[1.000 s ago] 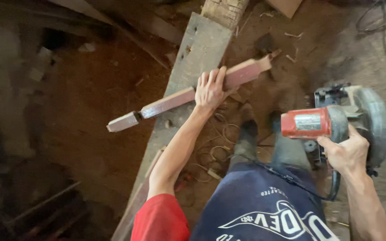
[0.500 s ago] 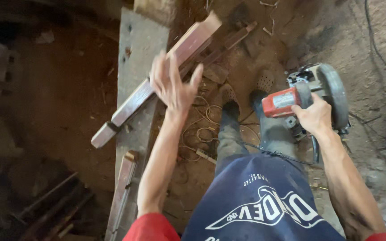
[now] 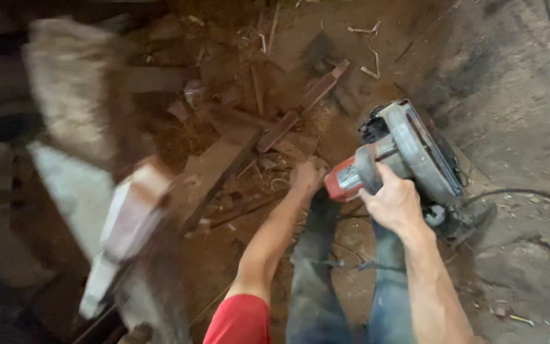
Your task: The person uses a circular saw to cut several long wooden planks into shorter pieces on a workbench. After cutting, the person uses a small axe to split some of the cut pieces and then arranges the resulting pieces on the bench.
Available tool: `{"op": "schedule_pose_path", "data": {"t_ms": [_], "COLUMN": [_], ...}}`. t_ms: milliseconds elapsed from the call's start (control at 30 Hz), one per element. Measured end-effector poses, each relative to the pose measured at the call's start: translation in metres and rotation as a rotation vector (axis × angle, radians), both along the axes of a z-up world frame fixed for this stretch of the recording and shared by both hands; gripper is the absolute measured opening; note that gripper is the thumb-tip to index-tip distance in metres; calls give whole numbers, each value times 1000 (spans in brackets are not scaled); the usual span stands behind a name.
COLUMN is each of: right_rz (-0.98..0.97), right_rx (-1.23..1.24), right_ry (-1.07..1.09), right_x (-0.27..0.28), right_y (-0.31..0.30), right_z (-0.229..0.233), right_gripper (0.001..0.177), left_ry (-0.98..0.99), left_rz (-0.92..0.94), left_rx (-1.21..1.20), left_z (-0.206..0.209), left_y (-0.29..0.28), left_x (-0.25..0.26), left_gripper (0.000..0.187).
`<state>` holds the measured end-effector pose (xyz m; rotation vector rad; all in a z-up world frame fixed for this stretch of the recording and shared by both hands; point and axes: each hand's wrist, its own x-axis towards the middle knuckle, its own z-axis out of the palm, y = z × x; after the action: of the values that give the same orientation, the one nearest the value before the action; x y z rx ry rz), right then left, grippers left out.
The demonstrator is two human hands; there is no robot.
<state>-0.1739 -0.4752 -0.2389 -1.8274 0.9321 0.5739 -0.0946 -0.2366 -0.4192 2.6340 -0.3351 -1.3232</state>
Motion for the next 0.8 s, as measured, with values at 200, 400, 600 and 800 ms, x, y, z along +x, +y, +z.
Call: {"op": "schedule_pose_path", "data": {"t_ms": [200,400,600,800], "right_rz": [-73,-99,-159,-227], "right_rx": [40,60,19,24], "right_ry": [-158,45,21,43], "right_x": [6,-1,-3,-17], "right_y": [5,15,16,9], "right_z": [-92,-162,-185,-169], "right_gripper": [56,64,60,57], "left_ry": [-73,45,-186,-280], "left_rz": [-32,-79,-146,-228], "left_rx": [236,473,486,295], "left_z": [-168,-272,-353,-300], "left_y": [2,10,38,41], "left_x": [46,81,91,85], "left_gripper": [67,110,65,48]}}
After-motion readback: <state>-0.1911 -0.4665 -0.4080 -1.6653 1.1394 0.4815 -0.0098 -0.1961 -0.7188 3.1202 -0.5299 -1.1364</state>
